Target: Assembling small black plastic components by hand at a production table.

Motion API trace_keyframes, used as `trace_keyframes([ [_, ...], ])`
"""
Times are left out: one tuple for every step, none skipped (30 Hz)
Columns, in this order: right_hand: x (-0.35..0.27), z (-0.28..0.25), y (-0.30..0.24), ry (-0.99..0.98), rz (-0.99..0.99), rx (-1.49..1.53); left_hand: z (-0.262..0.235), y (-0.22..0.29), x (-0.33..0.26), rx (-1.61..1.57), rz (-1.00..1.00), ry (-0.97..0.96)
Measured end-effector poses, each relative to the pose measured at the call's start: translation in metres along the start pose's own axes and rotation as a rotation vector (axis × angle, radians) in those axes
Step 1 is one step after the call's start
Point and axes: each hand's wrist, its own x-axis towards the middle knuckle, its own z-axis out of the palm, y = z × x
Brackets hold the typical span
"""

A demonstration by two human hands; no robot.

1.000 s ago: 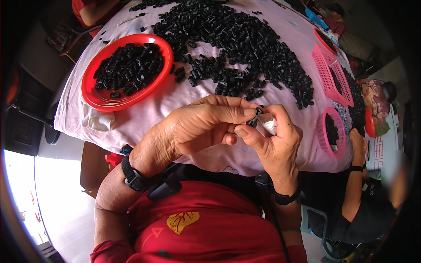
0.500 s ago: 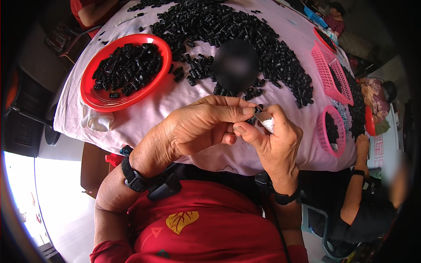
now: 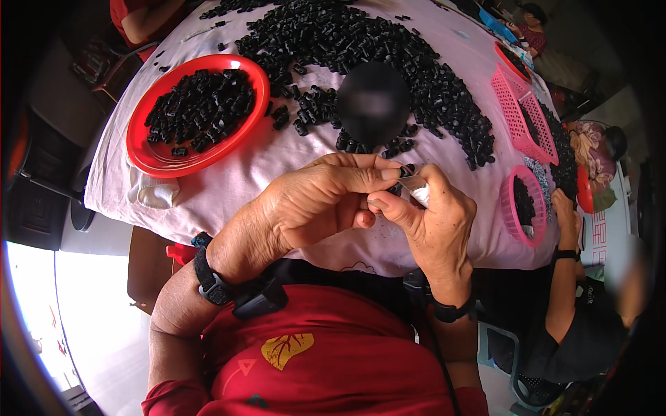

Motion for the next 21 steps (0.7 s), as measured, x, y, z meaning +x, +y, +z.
trace_keyframes([
  [-0.0001, -0.0002, 0.0001, 0.0, 0.0, 0.0, -0.0013, -0.0003, 0.0002, 0.0, 0.0, 0.0],
  [-0.0002, -0.0005, 0.0, -0.008, 0.002, -0.006, -0.0037, -0.0008, 0.0004, 0.008, -0.002, -0.021],
  [-0.0002, -0.0008, 0.0001, -0.016, 0.005, -0.013, -0.005, -0.001, 0.0007, 0.015, -0.004, -0.043],
  [-0.0001, -0.001, -0.0001, -0.016, 0.005, -0.013, -0.0033, -0.0008, 0.0005, 0.015, -0.004, -0.043],
  [0.0, -0.0011, -0.0004, -0.018, 0.007, -0.008, -0.0004, -0.0005, 0.0001, 0.008, -0.004, -0.015],
  [0.0001, -0.0012, -0.0004, -0.019, 0.01, -0.005, 0.0012, -0.0003, 0.0001, 0.002, -0.004, 0.012],
  [-0.0006, -0.0005, 0.0004, -0.019, 0.01, -0.006, 0.0006, -0.0004, 0.0007, 0.002, -0.005, 0.011],
  [-0.0017, 0.001, 0.0019, -0.022, 0.023, 0.019, -0.0005, -0.0008, 0.0015, -0.001, -0.004, -0.002],
  [-0.0022, 0.0019, 0.0026, -0.026, 0.035, 0.046, -0.0011, -0.0009, 0.0015, -0.003, -0.002, -0.014],
  [-0.0018, 0.0017, 0.0024, -0.026, 0.035, 0.047, -0.0008, -0.0007, 0.0011, -0.003, -0.002, -0.014],
  [-0.0011, 0.0013, 0.0023, -0.029, 0.034, 0.056, -0.0001, -0.0003, 0.0005, -0.006, -0.001, -0.013],
  [-0.0007, 0.0007, 0.0024, -0.031, 0.034, 0.064, 0.0003, -0.0003, 0.0005, -0.009, 0.0, -0.014],
  [-0.0006, 0.0007, 0.003, -0.031, 0.035, 0.063, 0.0, -0.0005, 0.0009, -0.009, -0.001, -0.014],
  [-0.0005, 0.0008, 0.0038, -0.031, 0.026, 0.069, -0.0006, -0.0009, 0.0013, -0.005, 0.0, -0.014],
  [-0.0005, 0.0012, 0.0044, -0.031, 0.017, 0.076, -0.001, -0.0009, 0.0013, 0.0, 0.002, -0.013],
  [-0.0005, 0.0015, 0.0046, -0.031, 0.017, 0.076, -0.0009, -0.001, 0.0012, 0.0, 0.002, -0.013],
  [-0.0006, 0.0018, 0.0048, -0.026, 0.018, 0.079, -0.0006, -0.001, 0.0008, -0.002, -0.002, -0.011],
  [-0.0009, 0.0019, 0.0052, -0.022, 0.019, 0.081, -0.0003, -0.0012, 0.0007, -0.004, -0.005, -0.01],
  [-0.0015, 0.0025, 0.0058, -0.021, 0.019, 0.081, 0.0001, -0.0015, 0.0006, -0.003, -0.005, -0.011],
  [-0.0023, 0.0032, 0.0066, -0.024, 0.028, 0.094, 0.0006, -0.0017, 0.0005, 0.003, -0.002, -0.008],
  [-0.0026, 0.004, 0.0073, -0.028, 0.038, 0.107, 0.0004, -0.0017, 0.0006, 0.008, 0.0, -0.004],
])
